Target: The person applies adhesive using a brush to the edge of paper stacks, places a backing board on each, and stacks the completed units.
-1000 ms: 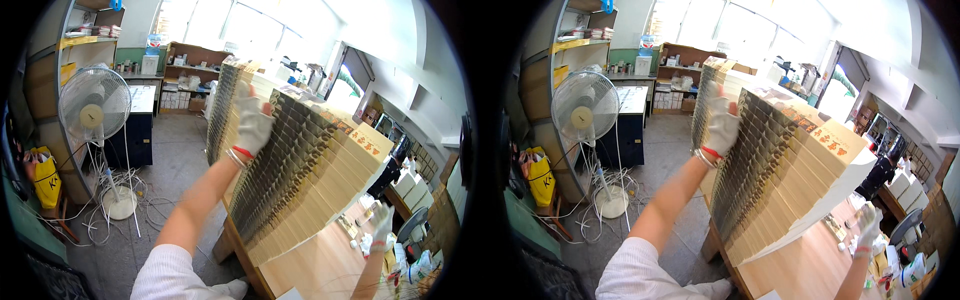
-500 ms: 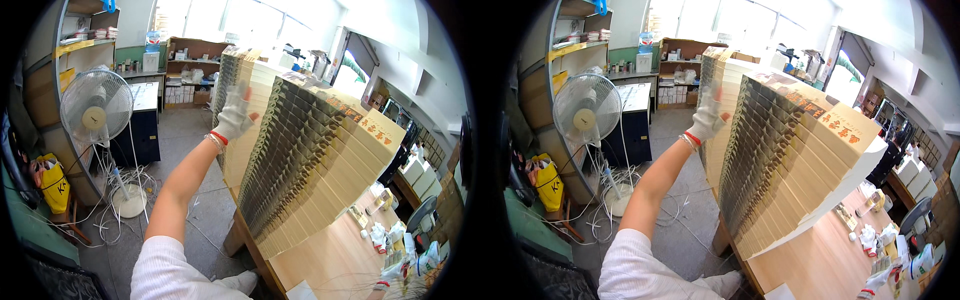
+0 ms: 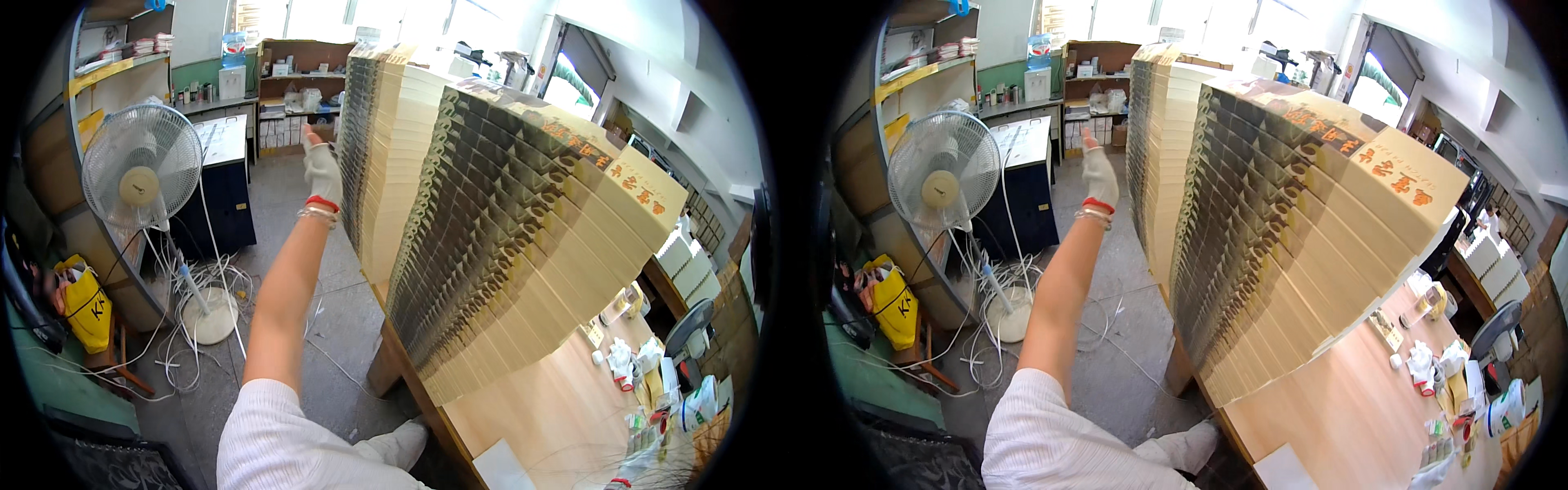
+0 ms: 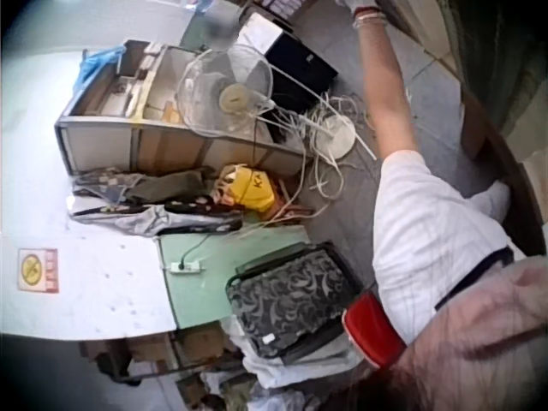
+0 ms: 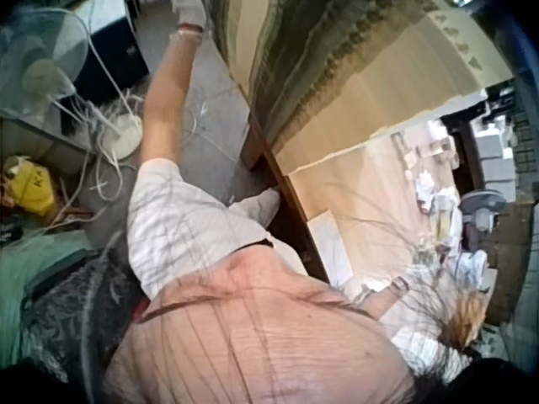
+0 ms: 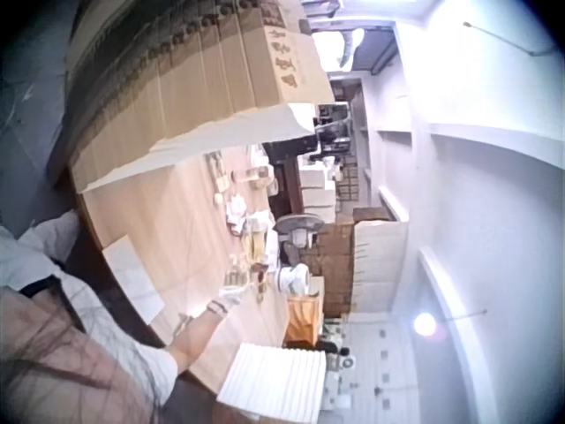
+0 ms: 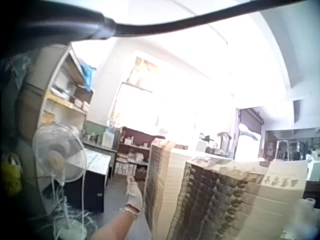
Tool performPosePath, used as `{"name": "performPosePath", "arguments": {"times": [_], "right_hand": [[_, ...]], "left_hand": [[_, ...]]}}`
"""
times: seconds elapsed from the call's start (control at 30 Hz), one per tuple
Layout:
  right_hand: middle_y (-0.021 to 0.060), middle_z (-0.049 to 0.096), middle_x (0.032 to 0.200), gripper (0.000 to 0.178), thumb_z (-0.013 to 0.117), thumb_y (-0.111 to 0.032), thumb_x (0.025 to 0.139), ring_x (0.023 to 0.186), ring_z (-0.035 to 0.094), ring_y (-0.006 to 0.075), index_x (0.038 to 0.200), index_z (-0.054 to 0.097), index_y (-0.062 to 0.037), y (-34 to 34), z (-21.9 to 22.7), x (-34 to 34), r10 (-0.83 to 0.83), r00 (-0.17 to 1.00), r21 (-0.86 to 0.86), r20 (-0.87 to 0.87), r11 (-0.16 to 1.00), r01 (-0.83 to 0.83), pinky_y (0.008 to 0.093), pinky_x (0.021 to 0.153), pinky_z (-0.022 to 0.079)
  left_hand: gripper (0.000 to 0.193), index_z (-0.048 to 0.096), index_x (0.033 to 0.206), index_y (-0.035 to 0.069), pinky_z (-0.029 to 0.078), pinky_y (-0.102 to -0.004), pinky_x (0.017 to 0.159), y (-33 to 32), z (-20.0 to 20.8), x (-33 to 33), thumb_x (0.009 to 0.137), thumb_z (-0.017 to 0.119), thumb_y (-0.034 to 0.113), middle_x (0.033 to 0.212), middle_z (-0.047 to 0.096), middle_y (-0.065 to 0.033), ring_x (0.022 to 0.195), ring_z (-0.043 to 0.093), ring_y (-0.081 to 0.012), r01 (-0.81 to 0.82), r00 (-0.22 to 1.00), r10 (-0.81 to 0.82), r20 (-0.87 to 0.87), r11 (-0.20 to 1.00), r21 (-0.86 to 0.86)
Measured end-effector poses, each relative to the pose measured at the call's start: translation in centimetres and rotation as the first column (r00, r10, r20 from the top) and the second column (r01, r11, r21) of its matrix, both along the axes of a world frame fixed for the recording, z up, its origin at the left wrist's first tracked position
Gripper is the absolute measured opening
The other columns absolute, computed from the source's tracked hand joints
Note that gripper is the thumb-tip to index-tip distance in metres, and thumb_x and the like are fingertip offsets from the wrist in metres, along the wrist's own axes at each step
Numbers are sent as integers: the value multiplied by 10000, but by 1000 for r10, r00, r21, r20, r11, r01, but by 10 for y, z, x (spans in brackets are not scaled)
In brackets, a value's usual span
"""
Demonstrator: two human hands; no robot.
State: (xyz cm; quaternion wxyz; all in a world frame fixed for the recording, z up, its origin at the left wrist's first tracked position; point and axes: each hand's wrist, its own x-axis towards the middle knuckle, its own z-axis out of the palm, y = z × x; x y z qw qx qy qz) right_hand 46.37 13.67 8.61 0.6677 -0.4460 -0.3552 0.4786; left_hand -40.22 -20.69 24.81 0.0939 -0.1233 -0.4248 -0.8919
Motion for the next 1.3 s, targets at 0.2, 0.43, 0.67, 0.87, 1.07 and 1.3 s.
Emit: {"name": "performPosePath", "arguments": {"times": [0.2,0.43,0.67,0.87,1.07,1.3], "right_hand": [[28,593,1249,623,412,-580,951,995,594,137,1338,509,-103,-12,-13,-3,33,999,-17,-2,999,-33,306,873,500],[32,587,1260,618,415,-572,952,1002,590,141,1342,506,-101,-66,-34,45,-17,1000,-72,10,997,18,311,882,497],[43,584,1262,605,426,-556,951,1017,587,157,1338,508,-97,-106,-12,35,-38,998,-68,39,997,41,324,889,493],[52,582,1263,594,435,-542,951,1029,584,170,1334,510,-94,-136,-10,36,-69,995,-97,71,992,75,335,895,490],[61,580,1265,583,444,-529,951,1041,581,183,1331,512,-91,-165,0,26,-98,989,-76,109,991,107,346,901,487],[72,578,1267,570,455,-512,951,1056,577,199,1326,515,-88,-191,1,11,-144,980,-116,134,980,160,360,908,484]], "left_hand": [[539,365,1418,1,287,-341,1126,71,-109,-30,1040,284,377,1431,435,-130,1318,419,-274,-729,589,391,-707,635,-256],[686,184,1501,3,151,-321,1169,36,-138,-8,1021,279,483,1568,215,-113,1435,207,-218,341,926,-349,145,937,79],[679,212,1492,4,169,-323,1163,72,-283,69,1020,272,487,1553,244,-129,1429,226,-238,100,969,-179,-168,912,-397],[674,236,1485,4,184,-324,1158,34,-267,38,1018,266,490,1540,268,-144,1424,242,-254,347,936,-351,22,915,-206],[670,260,1477,5,199,-325,1153,105,-258,-59,1017,260,493,1528,293,-158,1419,259,-271,-16,995,-17,-95,941,-337],[668,288,1468,6,216,-327,1147,105,-226,-174,1016,253,497,1513,321,-175,1412,278,-290,-101,994,105,-17,879,-465]]}}
